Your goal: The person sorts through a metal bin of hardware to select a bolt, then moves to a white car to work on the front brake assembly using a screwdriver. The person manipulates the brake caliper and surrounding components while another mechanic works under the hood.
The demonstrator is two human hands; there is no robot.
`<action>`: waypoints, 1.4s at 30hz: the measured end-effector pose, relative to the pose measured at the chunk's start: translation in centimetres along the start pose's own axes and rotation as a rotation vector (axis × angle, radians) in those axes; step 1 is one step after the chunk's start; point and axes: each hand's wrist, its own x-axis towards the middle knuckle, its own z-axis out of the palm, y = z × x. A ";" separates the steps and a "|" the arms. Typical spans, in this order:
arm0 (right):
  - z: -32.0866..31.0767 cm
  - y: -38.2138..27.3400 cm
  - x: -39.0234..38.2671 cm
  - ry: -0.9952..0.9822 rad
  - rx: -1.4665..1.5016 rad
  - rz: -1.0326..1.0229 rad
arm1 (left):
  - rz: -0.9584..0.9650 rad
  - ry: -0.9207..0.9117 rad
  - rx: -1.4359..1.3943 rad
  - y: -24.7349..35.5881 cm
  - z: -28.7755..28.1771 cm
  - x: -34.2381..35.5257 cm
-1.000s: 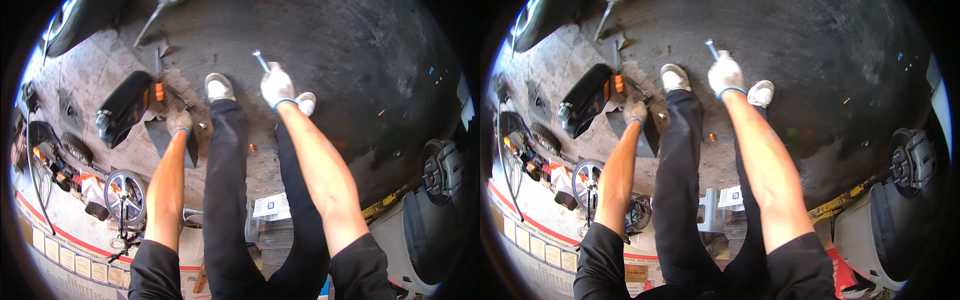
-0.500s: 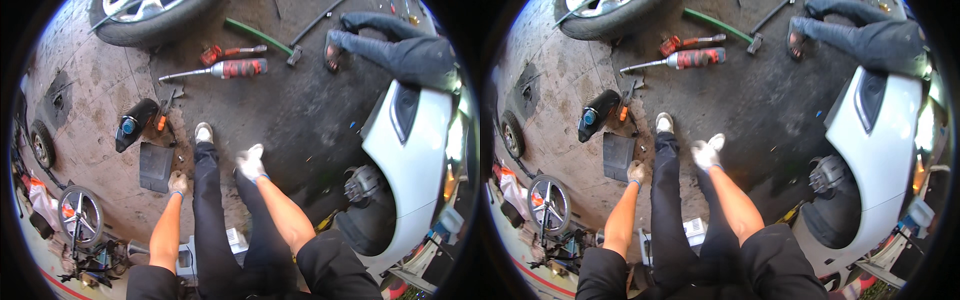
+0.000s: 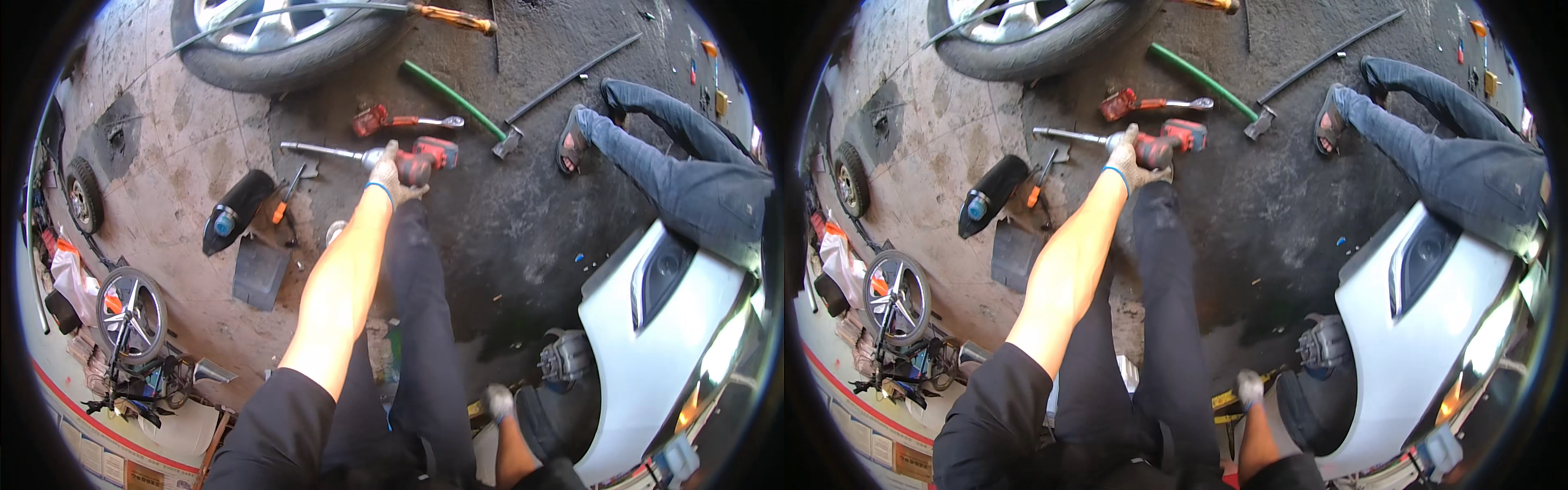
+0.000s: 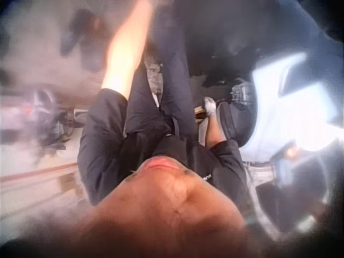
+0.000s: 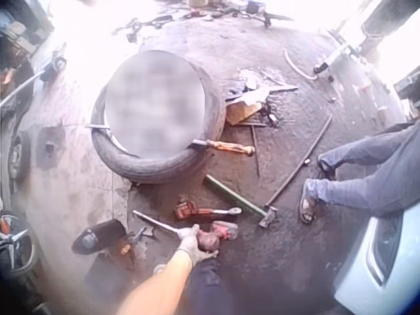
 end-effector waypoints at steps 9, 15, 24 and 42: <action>-6.2 -9.8 -8.1 -0.078 0.822 0.492 | 0.154 0.012 -0.299 -1.9 -1.5 3.6; -9.4 -12.2 -7.0 -0.068 0.840 0.428 | 0.158 0.282 -0.272 6.3 -5.6 -1.1; -7.7 -17.0 -9.4 -0.044 0.723 0.465 | 0.352 0.303 -0.044 27.0 -13.9 -1.9; -4.7 -49.0 17.3 -0.104 0.480 -0.170 | 0.352 0.410 0.338 39.2 -23.3 -1.5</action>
